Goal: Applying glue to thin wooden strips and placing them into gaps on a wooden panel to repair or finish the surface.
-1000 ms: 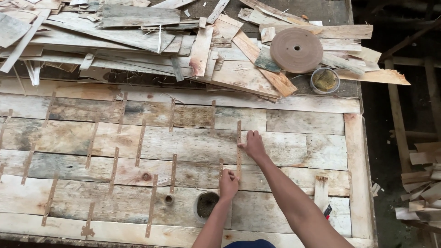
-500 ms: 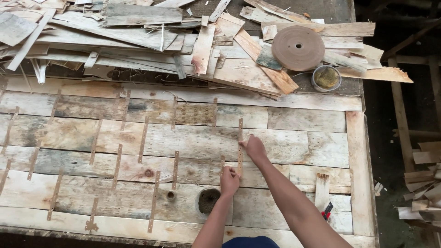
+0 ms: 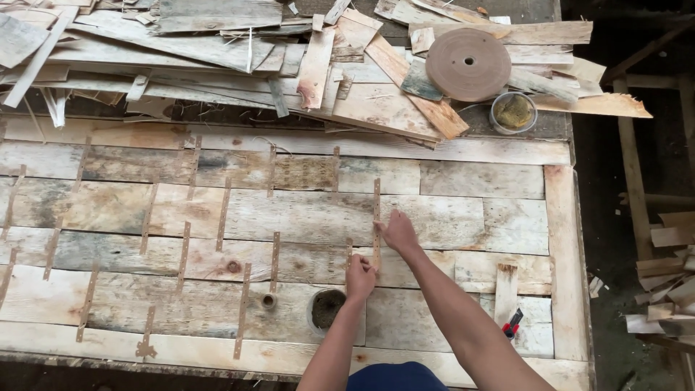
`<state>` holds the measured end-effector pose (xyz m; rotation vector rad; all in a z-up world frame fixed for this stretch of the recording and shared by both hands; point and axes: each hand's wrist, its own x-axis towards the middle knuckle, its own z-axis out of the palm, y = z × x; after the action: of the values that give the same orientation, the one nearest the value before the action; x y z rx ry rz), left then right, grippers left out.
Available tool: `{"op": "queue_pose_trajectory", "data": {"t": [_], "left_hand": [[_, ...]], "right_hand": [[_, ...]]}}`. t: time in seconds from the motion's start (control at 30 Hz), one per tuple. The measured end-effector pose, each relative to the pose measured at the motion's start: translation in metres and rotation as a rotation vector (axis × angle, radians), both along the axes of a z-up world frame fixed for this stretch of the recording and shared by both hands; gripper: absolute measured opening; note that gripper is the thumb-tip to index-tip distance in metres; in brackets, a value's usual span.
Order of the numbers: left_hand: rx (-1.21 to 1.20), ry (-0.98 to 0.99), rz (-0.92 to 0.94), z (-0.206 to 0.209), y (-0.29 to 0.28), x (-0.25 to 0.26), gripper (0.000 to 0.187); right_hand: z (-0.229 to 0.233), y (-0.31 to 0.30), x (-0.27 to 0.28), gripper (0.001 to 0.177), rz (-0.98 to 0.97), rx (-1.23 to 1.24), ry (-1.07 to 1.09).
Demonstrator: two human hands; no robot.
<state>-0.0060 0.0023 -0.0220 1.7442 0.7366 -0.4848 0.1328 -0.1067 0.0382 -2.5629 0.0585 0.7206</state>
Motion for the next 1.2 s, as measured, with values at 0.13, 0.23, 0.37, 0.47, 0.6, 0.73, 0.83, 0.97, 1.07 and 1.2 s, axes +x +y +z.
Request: {"op": "queue_pose_trajectory", "data": {"t": [0.13,0.23,0.37,0.47,0.6,0.73,0.83,0.97,1.07,1.2], "left_hand": [[-0.01,0.009,0.005,0.001,0.002,0.001,0.024],[-0.039,-0.023,-0.004,-0.002,0.002,0.0,0.022],[-0.038,0.013,0.007,0.004,0.002,0.001,0.022],[-0.052,0.012,0.01,0.003,0.004,0.001,0.021],[-0.051,0.034,0.016,0.003,0.003,0.004,0.024],[-0.058,0.032,0.018,0.005,0.005,0.0,0.023],[-0.066,0.039,0.036,0.0,0.004,0.002,0.024],[-0.087,0.043,0.034,0.003,0.005,0.004,0.026],[-0.09,0.037,0.033,0.002,0.006,0.004,0.025],[-0.037,0.049,0.027,-0.008,0.006,0.003,0.025]], "right_hand": [[-0.018,-0.002,0.002,0.063,-0.015,0.003,-0.014],[-0.015,-0.004,-0.004,0.064,0.009,0.026,-0.023],[-0.007,-0.007,-0.011,0.066,0.084,0.023,-0.054],[-0.002,-0.01,-0.017,0.071,0.149,-0.002,-0.065],[-0.001,-0.014,-0.02,0.058,0.137,0.023,-0.033],[-0.004,-0.011,-0.026,0.054,0.11,0.018,-0.027],[-0.004,-0.011,-0.029,0.058,0.112,-0.021,-0.046],[-0.013,-0.014,-0.037,0.063,0.136,-0.023,-0.087],[-0.02,-0.017,-0.046,0.068,0.151,-0.018,-0.175],[-0.039,-0.021,-0.057,0.075,0.193,-0.022,-0.312]]}}
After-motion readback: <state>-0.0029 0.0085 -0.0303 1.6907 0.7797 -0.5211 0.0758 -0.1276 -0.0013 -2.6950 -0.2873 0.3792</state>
